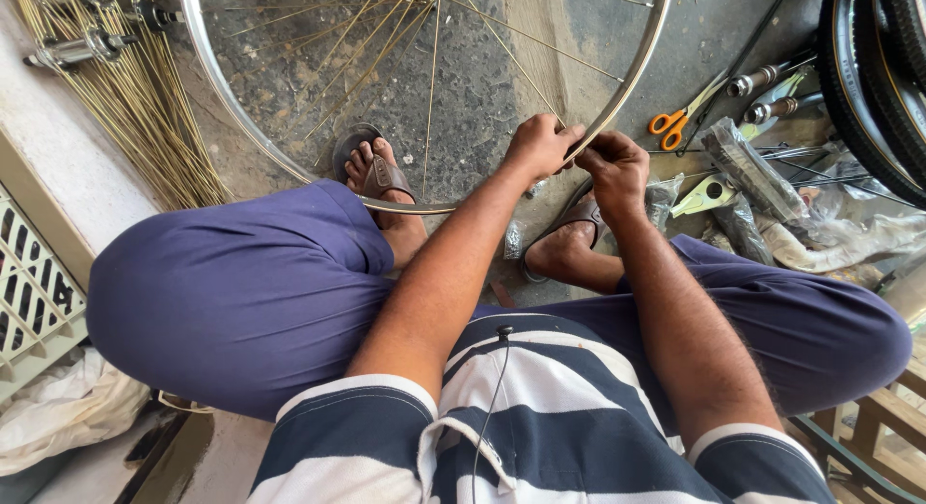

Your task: The person is sitting on the floor assembling a bicycle wheel by inserting spokes into the hub and rim. They repeatedly pick up spokes, thread them through the rim holes, and secure them at the hub, working methodically around the wheel.

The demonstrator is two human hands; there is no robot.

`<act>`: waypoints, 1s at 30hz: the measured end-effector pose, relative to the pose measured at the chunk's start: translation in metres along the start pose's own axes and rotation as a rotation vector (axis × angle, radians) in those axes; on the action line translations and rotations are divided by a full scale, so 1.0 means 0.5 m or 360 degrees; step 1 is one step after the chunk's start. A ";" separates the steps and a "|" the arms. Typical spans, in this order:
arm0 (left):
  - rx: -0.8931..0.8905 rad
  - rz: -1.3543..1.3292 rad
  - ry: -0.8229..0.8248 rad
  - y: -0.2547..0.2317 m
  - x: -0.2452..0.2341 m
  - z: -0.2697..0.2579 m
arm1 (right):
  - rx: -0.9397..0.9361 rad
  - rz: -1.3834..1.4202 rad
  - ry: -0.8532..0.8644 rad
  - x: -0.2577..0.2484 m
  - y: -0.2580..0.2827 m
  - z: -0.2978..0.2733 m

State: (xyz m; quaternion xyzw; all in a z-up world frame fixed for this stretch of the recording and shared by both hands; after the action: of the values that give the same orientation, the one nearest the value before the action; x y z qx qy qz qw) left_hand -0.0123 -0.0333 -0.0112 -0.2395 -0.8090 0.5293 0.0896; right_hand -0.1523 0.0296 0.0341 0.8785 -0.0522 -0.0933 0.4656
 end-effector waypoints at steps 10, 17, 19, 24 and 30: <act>0.0093 0.0134 -0.0005 0.012 0.009 0.008 | -0.0027 -0.0093 -0.0050 -0.002 0.004 0.004; -0.0016 -0.0015 0.0081 0.003 0.001 0.004 | -0.0033 -0.0033 -0.0009 0.000 0.003 0.001; 0.0008 0.0189 0.0043 -0.003 -0.004 0.002 | -0.0047 -0.0140 -0.0036 0.004 0.011 0.000; 0.0031 -0.0101 0.0098 -0.008 -0.004 0.004 | 0.0012 -0.0046 -0.0007 0.009 0.023 -0.007; 0.0127 -0.0579 0.0114 0.008 0.000 0.004 | 0.0010 -0.0030 -0.0001 0.013 0.026 -0.008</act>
State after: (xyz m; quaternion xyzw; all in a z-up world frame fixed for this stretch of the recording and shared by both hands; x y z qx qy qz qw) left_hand -0.0118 -0.0338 -0.0158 -0.1041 -0.8137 0.5271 0.2219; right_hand -0.1451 0.0244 0.0461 0.8805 -0.0443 -0.0978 0.4618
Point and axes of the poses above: each hand's wrist, its own z-axis towards the middle knuckle, its own x-axis out of the palm, y = z × x, the point moved 4 cm from there along z, towards the middle knuckle, and after that the axes turned 14 degrees about x, right-handed, at the moved point
